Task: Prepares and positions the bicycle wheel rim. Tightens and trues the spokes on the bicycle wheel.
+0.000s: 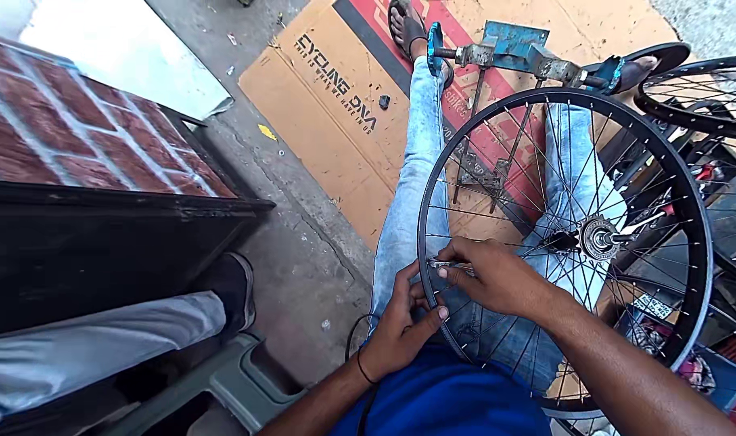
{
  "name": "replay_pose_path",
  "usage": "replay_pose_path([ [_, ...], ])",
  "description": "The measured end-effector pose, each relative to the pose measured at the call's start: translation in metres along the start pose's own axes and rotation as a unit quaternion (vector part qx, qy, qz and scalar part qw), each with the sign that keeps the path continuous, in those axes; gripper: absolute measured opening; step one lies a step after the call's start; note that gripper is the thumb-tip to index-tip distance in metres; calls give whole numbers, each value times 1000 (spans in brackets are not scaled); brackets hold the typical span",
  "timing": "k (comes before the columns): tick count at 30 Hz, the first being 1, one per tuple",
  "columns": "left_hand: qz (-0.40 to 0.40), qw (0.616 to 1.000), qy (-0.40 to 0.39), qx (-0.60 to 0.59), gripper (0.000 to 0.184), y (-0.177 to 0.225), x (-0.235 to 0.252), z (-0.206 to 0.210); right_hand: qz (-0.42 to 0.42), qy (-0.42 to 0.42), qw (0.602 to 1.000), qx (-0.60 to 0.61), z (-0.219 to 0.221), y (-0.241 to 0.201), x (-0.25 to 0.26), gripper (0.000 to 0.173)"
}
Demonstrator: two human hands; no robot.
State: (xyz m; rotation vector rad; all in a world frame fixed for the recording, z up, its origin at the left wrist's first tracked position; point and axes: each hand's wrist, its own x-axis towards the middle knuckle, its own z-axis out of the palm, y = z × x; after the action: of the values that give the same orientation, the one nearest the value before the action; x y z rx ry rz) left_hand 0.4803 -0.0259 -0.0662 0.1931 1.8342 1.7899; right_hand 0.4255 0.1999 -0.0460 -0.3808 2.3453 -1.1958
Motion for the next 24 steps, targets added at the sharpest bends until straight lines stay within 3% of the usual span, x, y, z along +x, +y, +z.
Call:
replay_pose_path([
  [4, 0, 1000, 2, -1, 75, 1, -2, 3, 45, -67, 996, 42, -18, -7, 9, 14],
  [9, 12, 1000, 12, -10, 75, -3, -3, -1, -33, 78, 993, -80, 18, -11, -5, 11],
  [13, 24, 996, 89, 12, 48, 0, 16, -8, -81, 95, 985, -119, 26, -2, -11, 12],
  [16, -13, 994, 100, 38, 73, 6, 28, -15, -33, 58, 990, -121, 15, -1, -9, 12],
  [17, -17, 994, 91, 50, 74, 7, 29, -15, -29, 58, 990, -123, 11, 0, -10, 12],
  [20, -4, 995, 67, 69, 69, 9, 29, -17, -64, 131, 987, -67, 11, 3, -20, 16],
  [22, 6, 995, 66, 70, 70, 10, 28, -16, -73, 204, 976, -36, 16, -1, -30, 31],
  [24, 4, 996, 67, 64, 71, 11, 24, -13, -50, 257, 959, -105, 18, -3, -36, 41],
])
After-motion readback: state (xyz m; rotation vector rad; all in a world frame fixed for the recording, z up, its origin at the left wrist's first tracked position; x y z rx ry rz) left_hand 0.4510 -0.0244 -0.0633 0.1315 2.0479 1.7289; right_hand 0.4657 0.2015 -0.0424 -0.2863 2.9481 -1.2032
